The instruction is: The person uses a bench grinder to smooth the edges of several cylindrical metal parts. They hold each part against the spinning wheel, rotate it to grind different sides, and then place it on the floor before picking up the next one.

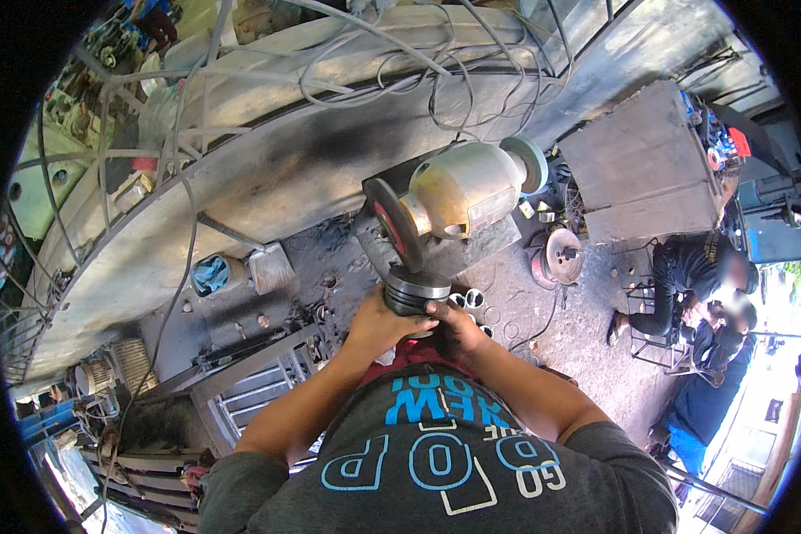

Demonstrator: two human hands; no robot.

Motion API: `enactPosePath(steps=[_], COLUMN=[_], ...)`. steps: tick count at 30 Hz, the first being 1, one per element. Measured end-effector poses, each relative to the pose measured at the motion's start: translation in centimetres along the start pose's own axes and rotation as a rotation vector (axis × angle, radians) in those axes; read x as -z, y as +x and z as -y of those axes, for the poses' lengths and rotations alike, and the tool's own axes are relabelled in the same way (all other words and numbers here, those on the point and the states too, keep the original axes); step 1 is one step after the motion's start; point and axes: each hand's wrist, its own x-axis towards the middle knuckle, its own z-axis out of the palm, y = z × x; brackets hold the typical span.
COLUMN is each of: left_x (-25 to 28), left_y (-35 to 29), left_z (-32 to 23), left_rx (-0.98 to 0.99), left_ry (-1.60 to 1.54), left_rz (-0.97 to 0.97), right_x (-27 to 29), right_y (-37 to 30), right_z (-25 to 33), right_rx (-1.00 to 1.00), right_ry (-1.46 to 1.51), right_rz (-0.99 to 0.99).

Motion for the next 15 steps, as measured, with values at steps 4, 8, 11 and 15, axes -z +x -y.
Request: enactPosePath(steps=[4,8,11,15], left_x=[-0.6,0.1,0.5,0.8], left_y=[0.7,1.1,0.9,0.6], left_z=[1.3,2.0,2.0,2.4], left_rx=[0.011,0.044,-0.007,-0.005], left_ry=[-0.048,-0.007,-0.073,-0.111], left_rz=[-0.008,-0.019,-0.013,-0.042], right_x=[0.4,0.2,-0.2,-0.6], right_y=[-0.3,0.7,1.5,1.7], right_z=[0.2,-0.3,-0.3,-0.2], right_rx=[-0.010,0.014,0.062,0.063], right_ry=[0.017,-0.026,-0.040,-0.040], right_rz=[-0.015,-0.038,0.038,0.083])
